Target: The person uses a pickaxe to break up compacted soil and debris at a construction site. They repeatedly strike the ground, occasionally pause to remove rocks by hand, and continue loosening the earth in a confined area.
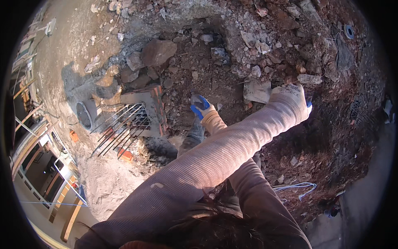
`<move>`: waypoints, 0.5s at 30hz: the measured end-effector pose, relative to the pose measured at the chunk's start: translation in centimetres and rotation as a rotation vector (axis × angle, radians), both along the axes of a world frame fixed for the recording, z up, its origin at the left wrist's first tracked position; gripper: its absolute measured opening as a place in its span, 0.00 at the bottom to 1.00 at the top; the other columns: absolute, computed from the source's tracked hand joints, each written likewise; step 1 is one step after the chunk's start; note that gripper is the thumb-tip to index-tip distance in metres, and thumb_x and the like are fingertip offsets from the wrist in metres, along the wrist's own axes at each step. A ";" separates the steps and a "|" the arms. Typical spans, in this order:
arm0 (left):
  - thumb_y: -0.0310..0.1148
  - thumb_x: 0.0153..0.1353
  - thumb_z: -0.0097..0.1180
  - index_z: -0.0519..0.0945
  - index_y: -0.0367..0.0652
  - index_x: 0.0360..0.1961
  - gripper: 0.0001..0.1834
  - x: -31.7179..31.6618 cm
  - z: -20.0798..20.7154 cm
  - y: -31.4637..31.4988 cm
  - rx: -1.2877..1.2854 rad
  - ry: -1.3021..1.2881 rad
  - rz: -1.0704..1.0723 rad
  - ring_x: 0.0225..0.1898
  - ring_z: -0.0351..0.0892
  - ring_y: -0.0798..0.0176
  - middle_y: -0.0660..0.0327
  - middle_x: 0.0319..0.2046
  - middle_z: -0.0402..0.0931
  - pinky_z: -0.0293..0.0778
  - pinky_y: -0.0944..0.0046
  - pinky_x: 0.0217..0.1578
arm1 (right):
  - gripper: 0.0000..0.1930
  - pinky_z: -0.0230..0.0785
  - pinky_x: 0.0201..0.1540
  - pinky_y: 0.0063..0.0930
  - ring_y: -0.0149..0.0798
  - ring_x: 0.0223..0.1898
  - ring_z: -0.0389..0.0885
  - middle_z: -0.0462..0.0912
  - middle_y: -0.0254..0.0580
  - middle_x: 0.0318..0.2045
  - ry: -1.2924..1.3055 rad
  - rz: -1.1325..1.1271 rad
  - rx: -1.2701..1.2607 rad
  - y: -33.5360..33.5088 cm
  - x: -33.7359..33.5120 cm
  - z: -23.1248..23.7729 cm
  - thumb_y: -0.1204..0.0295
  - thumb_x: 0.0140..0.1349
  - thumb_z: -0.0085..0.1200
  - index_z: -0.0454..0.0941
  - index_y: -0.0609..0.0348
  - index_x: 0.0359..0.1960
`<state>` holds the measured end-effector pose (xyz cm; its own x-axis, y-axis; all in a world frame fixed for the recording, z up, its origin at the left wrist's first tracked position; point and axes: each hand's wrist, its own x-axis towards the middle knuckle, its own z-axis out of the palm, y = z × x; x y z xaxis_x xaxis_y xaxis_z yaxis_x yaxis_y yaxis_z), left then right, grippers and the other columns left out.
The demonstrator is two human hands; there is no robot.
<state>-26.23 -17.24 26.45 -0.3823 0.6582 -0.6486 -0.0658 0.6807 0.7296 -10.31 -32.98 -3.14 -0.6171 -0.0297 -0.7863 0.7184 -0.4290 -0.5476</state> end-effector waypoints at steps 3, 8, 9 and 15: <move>0.54 0.60 0.53 0.67 0.36 0.61 0.37 1.8 -1.2 0.9 -0.059 0.085 -0.080 0.49 0.81 0.52 0.50 0.49 0.80 0.76 0.54 0.50 | 0.25 0.74 0.51 0.41 0.42 0.50 0.79 0.78 0.44 0.53 -0.422 -0.205 -0.236 9.5 8.2 0.6 0.70 0.65 0.56 0.66 0.55 0.64; 0.52 0.52 0.64 0.69 0.39 0.58 0.38 12.1 -2.8 2.6 -0.178 0.067 -0.118 0.42 0.83 0.47 0.47 0.39 0.82 0.78 0.53 0.44 | 0.31 0.73 0.52 0.51 0.50 0.52 0.78 0.77 0.49 0.53 -0.109 -0.925 -0.591 26.0 13.1 7.2 0.50 0.65 0.51 0.66 0.58 0.64; 0.50 0.52 0.66 0.69 0.39 0.58 0.38 14.4 -3.7 1.6 -0.177 0.131 -0.067 0.40 0.83 0.45 0.47 0.37 0.82 0.78 0.53 0.44 | 0.38 0.72 0.54 0.53 0.53 0.53 0.77 0.77 0.52 0.54 -0.286 -1.023 -0.516 28.7 10.8 8.0 0.41 0.64 0.49 0.64 0.59 0.65; 0.38 0.50 0.70 0.70 0.38 0.56 0.34 21.8 -7.0 -2.5 0.035 0.105 -0.007 0.38 0.82 0.46 0.47 0.38 0.80 0.77 0.54 0.40 | 0.31 0.76 0.30 0.58 0.50 0.25 0.80 0.77 0.46 0.25 -0.583 -0.973 -0.402 33.7 9.6 -3.1 0.43 0.48 0.67 0.74 0.52 0.43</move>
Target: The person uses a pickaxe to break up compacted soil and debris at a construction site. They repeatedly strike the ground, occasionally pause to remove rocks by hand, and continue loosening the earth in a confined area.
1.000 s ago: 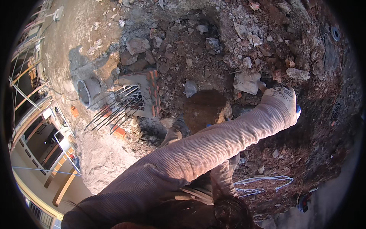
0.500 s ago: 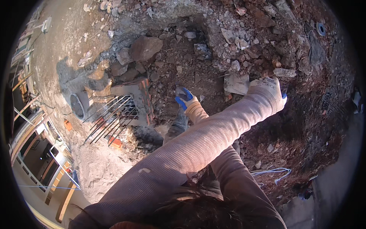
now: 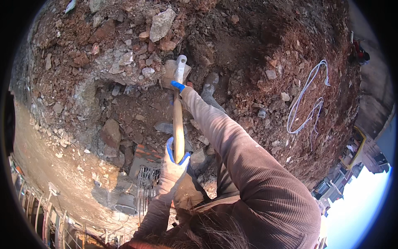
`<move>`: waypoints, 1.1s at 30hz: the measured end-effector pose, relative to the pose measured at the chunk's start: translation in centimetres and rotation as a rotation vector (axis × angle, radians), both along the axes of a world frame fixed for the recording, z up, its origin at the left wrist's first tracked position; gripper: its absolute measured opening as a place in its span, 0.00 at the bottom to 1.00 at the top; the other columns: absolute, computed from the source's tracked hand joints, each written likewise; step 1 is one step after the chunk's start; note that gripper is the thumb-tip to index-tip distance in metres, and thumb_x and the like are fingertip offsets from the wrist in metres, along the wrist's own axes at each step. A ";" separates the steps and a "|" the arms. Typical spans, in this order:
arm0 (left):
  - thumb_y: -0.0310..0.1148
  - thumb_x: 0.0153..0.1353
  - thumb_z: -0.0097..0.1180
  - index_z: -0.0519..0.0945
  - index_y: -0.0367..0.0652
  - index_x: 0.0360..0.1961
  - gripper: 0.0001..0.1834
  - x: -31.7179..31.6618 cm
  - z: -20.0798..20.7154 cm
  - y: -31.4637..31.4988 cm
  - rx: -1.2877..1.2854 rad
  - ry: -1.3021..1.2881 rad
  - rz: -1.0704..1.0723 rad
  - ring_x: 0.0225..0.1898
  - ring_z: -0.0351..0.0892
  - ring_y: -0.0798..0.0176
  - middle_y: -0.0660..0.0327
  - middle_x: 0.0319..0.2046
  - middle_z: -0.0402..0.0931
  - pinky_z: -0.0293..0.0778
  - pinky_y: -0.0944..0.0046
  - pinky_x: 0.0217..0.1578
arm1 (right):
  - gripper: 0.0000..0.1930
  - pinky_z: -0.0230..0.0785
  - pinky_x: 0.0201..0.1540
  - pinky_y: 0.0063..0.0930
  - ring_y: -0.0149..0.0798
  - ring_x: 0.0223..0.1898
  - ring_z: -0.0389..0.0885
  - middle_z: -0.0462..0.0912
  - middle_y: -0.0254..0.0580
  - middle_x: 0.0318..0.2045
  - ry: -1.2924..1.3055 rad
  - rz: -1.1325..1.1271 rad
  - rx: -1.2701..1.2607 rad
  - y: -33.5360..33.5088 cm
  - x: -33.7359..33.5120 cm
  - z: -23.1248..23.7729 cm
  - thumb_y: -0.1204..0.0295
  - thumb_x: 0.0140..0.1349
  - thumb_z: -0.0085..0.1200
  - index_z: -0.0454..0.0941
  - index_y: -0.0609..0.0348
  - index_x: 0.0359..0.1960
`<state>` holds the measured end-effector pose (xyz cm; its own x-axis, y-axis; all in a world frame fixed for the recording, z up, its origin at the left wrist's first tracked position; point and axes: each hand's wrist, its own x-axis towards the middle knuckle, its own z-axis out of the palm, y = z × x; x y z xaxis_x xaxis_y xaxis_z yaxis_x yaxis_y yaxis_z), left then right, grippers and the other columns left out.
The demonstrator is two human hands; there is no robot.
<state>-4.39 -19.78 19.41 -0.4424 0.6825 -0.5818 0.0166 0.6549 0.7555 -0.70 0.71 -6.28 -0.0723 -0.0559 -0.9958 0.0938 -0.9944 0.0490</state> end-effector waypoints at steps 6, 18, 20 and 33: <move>0.39 0.48 0.69 0.78 0.38 0.37 0.20 5.5 2.4 -3.8 -0.636 -0.304 -0.419 0.33 0.81 0.47 0.50 0.28 0.79 0.76 0.51 0.37 | 0.24 0.74 0.34 0.38 0.43 0.29 0.82 0.84 0.49 0.31 -0.371 0.534 0.213 -6.7 3.5 -0.3 0.60 0.47 0.71 0.81 0.64 0.40; 0.34 0.50 0.67 0.76 0.39 0.45 0.22 17.7 -12.5 34.2 0.152 -0.170 -0.375 0.35 0.80 0.42 0.46 0.34 0.80 0.76 0.52 0.37 | 0.14 0.74 0.17 0.37 0.41 0.15 0.77 0.78 0.42 0.21 -0.083 -0.179 0.882 42.4 20.5 10.7 0.68 0.60 0.61 0.70 0.57 0.42; 0.34 0.49 0.69 0.76 0.36 0.43 0.22 16.9 -17.5 45.2 0.215 -0.146 -0.409 0.34 0.80 0.47 0.49 0.34 0.80 0.76 0.55 0.38 | 0.19 0.79 0.27 0.44 0.45 0.24 0.83 0.81 0.46 0.26 -0.248 -0.069 1.159 53.2 21.3 6.2 0.58 0.61 0.61 0.72 0.57 0.45; 0.22 0.54 0.62 0.74 0.38 0.35 0.10 8.9 -13.2 33.7 -0.183 -0.861 0.229 0.17 0.74 0.65 0.61 0.23 0.74 0.70 0.66 0.19 | 0.36 0.71 0.58 0.38 0.49 0.56 0.78 0.78 0.53 0.55 -0.618 0.733 0.516 42.2 9.3 -4.2 0.57 0.50 0.65 0.69 0.61 0.59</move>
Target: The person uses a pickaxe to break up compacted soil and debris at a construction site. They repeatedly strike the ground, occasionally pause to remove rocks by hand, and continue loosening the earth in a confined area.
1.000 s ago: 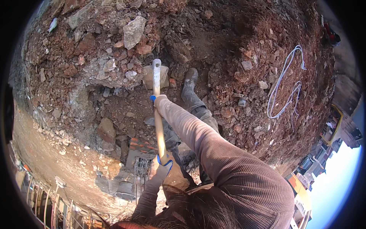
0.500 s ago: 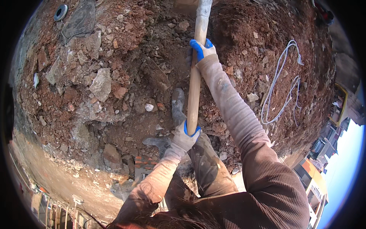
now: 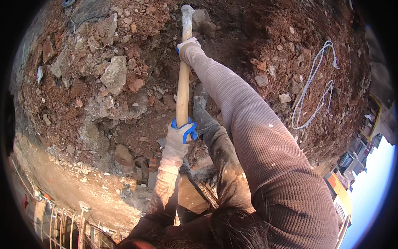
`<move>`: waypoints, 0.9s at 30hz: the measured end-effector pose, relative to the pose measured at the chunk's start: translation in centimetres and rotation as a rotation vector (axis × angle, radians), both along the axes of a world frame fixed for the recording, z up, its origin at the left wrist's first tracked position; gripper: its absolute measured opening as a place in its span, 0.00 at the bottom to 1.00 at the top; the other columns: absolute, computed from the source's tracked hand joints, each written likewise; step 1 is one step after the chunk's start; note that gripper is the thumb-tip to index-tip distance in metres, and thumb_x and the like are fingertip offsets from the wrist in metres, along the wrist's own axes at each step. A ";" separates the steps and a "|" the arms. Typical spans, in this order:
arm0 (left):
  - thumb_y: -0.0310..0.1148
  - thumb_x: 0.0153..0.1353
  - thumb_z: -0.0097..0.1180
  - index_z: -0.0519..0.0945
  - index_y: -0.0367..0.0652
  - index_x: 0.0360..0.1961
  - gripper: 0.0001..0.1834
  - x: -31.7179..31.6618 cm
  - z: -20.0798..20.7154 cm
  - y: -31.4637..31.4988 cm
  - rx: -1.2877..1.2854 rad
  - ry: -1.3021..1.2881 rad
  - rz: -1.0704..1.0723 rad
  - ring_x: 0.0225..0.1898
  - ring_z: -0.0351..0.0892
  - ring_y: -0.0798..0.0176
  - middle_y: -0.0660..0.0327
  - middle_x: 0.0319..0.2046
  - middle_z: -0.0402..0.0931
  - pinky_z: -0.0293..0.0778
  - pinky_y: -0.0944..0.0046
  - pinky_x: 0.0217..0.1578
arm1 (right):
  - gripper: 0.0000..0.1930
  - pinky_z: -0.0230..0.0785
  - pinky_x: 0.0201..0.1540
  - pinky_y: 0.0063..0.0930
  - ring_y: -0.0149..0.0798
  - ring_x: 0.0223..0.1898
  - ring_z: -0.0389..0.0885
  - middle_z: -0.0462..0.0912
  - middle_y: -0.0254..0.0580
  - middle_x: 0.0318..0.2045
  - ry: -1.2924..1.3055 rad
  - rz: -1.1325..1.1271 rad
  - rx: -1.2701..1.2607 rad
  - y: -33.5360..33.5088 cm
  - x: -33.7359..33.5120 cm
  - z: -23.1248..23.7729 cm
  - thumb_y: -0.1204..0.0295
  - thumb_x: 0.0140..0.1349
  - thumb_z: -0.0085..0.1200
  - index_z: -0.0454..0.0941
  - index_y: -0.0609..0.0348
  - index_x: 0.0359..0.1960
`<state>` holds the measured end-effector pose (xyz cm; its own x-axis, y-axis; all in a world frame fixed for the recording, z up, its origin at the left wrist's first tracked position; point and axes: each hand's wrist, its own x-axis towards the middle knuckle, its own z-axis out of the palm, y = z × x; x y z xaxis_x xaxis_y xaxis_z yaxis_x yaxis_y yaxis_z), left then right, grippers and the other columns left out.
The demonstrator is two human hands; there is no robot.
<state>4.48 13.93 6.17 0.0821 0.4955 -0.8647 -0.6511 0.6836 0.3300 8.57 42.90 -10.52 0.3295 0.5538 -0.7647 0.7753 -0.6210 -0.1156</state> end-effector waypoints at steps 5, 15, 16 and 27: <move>0.24 0.54 0.62 0.74 0.38 0.33 0.09 -0.7 0.3 -5.7 0.009 -0.009 0.044 0.15 0.73 0.65 0.62 0.20 0.74 0.67 0.67 0.15 | 0.29 0.73 0.55 0.38 0.48 0.52 0.81 0.82 0.49 0.50 -0.062 0.165 0.109 -5.2 -2.6 -0.5 0.56 0.48 0.65 0.80 0.57 0.52; 0.28 0.49 0.69 0.78 0.36 0.39 0.17 -5.5 -11.3 -23.6 0.249 0.122 -0.065 0.19 0.75 0.69 0.61 0.25 0.78 0.71 0.68 0.20 | 0.24 0.78 0.48 0.36 0.45 0.49 0.84 0.84 0.47 0.45 -0.249 0.067 0.168 -18.6 -6.5 -3.6 0.59 0.53 0.62 0.80 0.57 0.50; 0.25 0.51 0.66 0.77 0.37 0.37 0.12 -7.0 -11.5 -27.4 0.205 0.026 0.020 0.17 0.75 0.68 0.61 0.23 0.78 0.70 0.69 0.17 | 0.23 0.78 0.48 0.35 0.44 0.49 0.83 0.84 0.47 0.45 -0.183 0.051 0.171 -23.9 -9.7 -3.6 0.59 0.53 0.62 0.80 0.56 0.50; 0.28 0.46 0.70 0.77 0.33 0.37 0.18 -19.1 -3.1 -56.9 0.165 0.373 -0.338 0.28 0.76 0.66 0.60 0.28 0.78 0.75 0.64 0.32 | 0.27 0.76 0.43 0.38 0.48 0.38 0.85 0.85 0.51 0.35 0.157 -0.116 0.322 -55.7 -10.8 -4.9 0.59 0.45 0.69 0.78 0.64 0.43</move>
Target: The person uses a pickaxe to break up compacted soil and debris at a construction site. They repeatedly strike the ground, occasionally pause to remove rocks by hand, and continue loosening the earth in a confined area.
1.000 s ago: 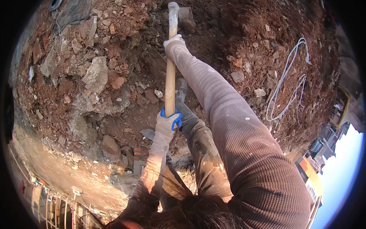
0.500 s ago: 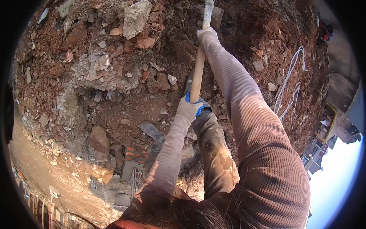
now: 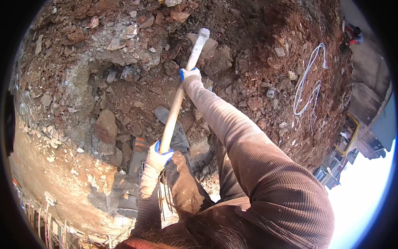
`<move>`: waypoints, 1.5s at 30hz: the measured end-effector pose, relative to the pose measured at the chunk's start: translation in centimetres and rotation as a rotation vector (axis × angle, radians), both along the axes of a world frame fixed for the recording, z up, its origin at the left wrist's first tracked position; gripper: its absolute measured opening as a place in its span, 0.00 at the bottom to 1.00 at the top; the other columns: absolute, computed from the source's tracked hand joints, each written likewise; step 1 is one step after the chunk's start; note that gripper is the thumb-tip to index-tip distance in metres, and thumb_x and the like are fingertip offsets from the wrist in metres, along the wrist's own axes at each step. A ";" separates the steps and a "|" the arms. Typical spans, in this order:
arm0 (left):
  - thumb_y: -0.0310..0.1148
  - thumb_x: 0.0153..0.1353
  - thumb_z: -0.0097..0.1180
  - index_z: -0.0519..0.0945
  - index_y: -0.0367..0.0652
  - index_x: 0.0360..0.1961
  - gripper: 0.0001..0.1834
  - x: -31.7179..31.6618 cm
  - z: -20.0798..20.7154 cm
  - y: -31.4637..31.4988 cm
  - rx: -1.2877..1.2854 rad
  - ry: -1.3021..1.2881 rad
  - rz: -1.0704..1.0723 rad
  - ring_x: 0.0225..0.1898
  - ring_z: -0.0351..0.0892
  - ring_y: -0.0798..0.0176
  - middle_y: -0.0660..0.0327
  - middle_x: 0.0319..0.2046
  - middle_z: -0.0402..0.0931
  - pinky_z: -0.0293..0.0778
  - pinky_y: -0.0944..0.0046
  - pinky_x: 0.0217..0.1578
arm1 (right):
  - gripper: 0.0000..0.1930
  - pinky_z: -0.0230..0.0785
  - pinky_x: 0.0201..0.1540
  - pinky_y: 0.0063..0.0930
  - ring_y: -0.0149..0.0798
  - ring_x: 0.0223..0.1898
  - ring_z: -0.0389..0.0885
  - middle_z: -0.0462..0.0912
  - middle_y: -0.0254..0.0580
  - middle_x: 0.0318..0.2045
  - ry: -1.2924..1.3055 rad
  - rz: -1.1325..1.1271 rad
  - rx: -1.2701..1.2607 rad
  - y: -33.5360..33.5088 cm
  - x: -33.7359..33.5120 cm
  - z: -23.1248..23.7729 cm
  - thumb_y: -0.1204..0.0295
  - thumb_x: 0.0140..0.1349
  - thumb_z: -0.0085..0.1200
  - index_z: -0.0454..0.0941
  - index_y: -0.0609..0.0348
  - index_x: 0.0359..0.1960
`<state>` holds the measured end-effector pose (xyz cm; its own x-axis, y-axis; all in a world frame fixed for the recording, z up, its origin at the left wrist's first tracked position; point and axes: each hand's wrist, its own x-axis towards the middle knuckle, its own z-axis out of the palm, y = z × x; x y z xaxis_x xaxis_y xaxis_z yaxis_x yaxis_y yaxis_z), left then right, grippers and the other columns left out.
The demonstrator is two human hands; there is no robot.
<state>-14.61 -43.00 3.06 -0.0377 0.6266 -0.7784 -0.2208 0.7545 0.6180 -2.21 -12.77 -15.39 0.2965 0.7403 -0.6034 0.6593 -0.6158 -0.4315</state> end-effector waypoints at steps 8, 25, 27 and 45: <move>0.34 0.46 0.69 0.79 0.37 0.38 0.18 -1.2 2.1 -9.5 0.009 0.429 -0.334 0.29 0.81 0.44 0.47 0.27 0.80 0.76 0.53 0.32 | 0.14 0.74 0.30 0.33 0.37 0.26 0.80 0.81 0.41 0.26 0.524 -0.588 -0.236 -16.7 3.1 -0.7 0.74 0.51 0.66 0.77 0.64 0.38; 0.35 0.44 0.71 0.78 0.37 0.41 0.23 17.1 -11.5 52.1 0.406 0.331 -0.241 0.33 0.82 0.51 0.51 0.31 0.82 0.78 0.56 0.37 | 0.20 0.70 0.33 0.39 0.44 0.32 0.78 0.79 0.45 0.31 0.145 -0.210 0.443 48.5 13.8 0.0 0.59 0.56 0.63 0.76 0.61 0.42; 0.33 0.43 0.71 0.79 0.37 0.40 0.22 15.5 -13.1 43.8 0.165 0.308 -0.232 0.31 0.82 0.55 0.53 0.30 0.82 0.78 0.59 0.36 | 0.25 0.74 0.42 0.41 0.47 0.42 0.81 0.82 0.51 0.39 -0.068 -0.174 0.136 40.2 11.0 -4.4 0.59 0.53 0.64 0.75 0.64 0.47; 0.30 0.43 0.70 0.76 0.31 0.46 0.28 4.0 4.7 5.8 -0.176 0.397 -0.358 0.36 0.80 0.58 0.52 0.35 0.81 0.77 0.59 0.38 | 0.25 0.76 0.34 0.39 0.46 0.30 0.84 0.82 0.50 0.33 0.062 -0.161 -0.326 -6.7 2.1 0.5 0.63 0.50 0.68 0.70 0.62 0.44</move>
<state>-10.59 -37.18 7.72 -0.1578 0.5159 -0.8420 0.2921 0.8389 0.4593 -0.12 -19.43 -14.89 0.3492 0.4531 -0.8202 0.5213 -0.8213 -0.2317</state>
